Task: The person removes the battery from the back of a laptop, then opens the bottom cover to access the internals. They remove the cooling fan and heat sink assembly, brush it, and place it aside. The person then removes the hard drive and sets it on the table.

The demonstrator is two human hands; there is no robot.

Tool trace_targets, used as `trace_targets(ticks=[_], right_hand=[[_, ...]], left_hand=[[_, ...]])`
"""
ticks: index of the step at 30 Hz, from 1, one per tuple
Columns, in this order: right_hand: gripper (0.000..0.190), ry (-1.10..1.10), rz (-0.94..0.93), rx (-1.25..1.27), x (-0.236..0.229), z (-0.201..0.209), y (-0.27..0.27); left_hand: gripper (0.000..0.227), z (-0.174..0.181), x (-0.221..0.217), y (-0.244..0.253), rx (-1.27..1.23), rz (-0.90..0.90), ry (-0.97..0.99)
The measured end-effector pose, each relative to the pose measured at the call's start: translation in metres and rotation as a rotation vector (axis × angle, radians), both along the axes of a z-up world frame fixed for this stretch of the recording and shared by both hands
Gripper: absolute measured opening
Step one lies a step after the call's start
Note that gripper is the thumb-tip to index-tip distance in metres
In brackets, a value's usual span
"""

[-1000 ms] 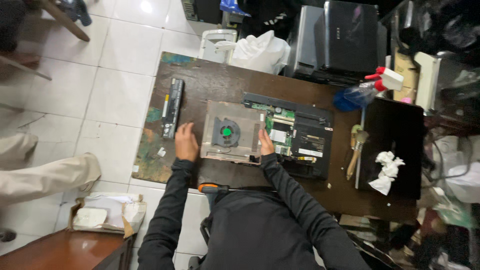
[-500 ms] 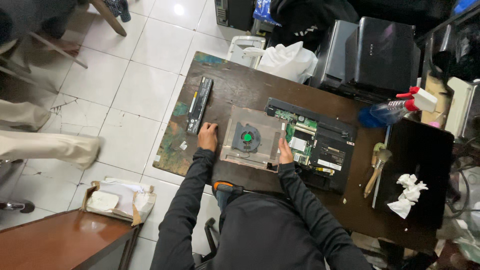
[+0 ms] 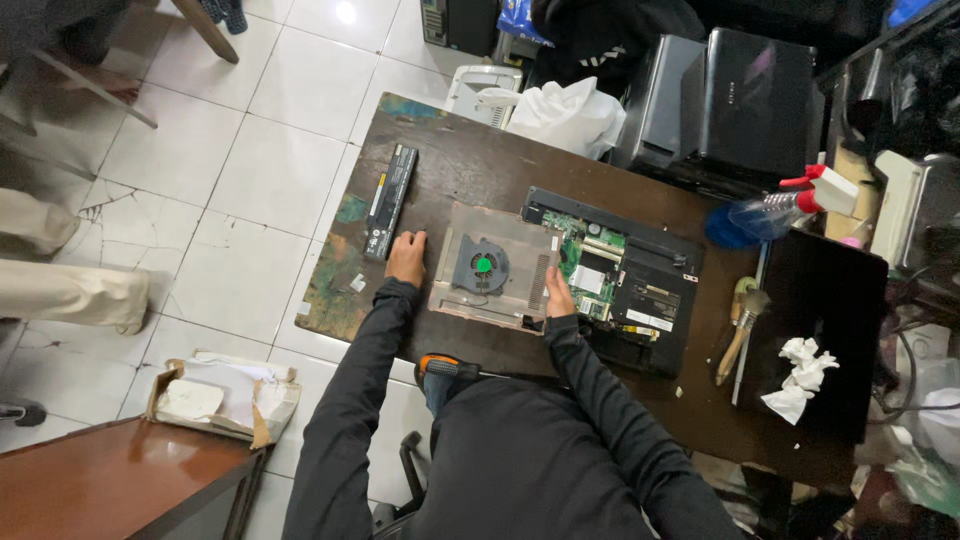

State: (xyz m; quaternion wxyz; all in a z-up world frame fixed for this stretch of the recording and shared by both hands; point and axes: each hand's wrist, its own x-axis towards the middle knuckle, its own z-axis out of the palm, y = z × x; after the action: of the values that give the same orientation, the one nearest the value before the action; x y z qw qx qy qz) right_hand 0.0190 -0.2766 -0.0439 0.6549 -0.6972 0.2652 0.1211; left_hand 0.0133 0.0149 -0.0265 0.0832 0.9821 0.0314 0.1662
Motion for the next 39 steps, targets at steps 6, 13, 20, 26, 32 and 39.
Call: trace_targets(ticks=[6, 13, 20, 26, 32, 39], right_hand=[[0.070, -0.041, -0.020, 0.059, -0.003, 0.000, -0.003], [0.068, -0.114, 0.005, 0.194, -0.003, -0.004, -0.005], [0.066, -0.180, 0.014, 0.223, -0.001, -0.003, -0.002], [0.065, -0.164, 0.006, 0.118, -0.001, -0.001, -0.012], [0.068, -0.166, 0.011, 0.066, 0.003, 0.012, -0.053], [0.067, -0.174, -0.158, 0.176, -0.008, 0.007, -0.059]], left_hand=[[0.014, 0.029, -0.009, -0.011, -0.594, 0.075, -0.164], [0.008, 0.050, -0.028, -0.113, -0.570, -0.310, -0.133], [0.005, 0.049, -0.025, -0.123, -0.203, -0.446, -0.127], [0.009, 0.058, -0.025, -0.113, -0.492, -0.325, -0.245], [0.011, 0.056, 0.006, -0.028, -0.446, 0.037, -0.178], [0.024, 0.019, 0.013, -0.011, -0.355, 0.078, -0.012]])
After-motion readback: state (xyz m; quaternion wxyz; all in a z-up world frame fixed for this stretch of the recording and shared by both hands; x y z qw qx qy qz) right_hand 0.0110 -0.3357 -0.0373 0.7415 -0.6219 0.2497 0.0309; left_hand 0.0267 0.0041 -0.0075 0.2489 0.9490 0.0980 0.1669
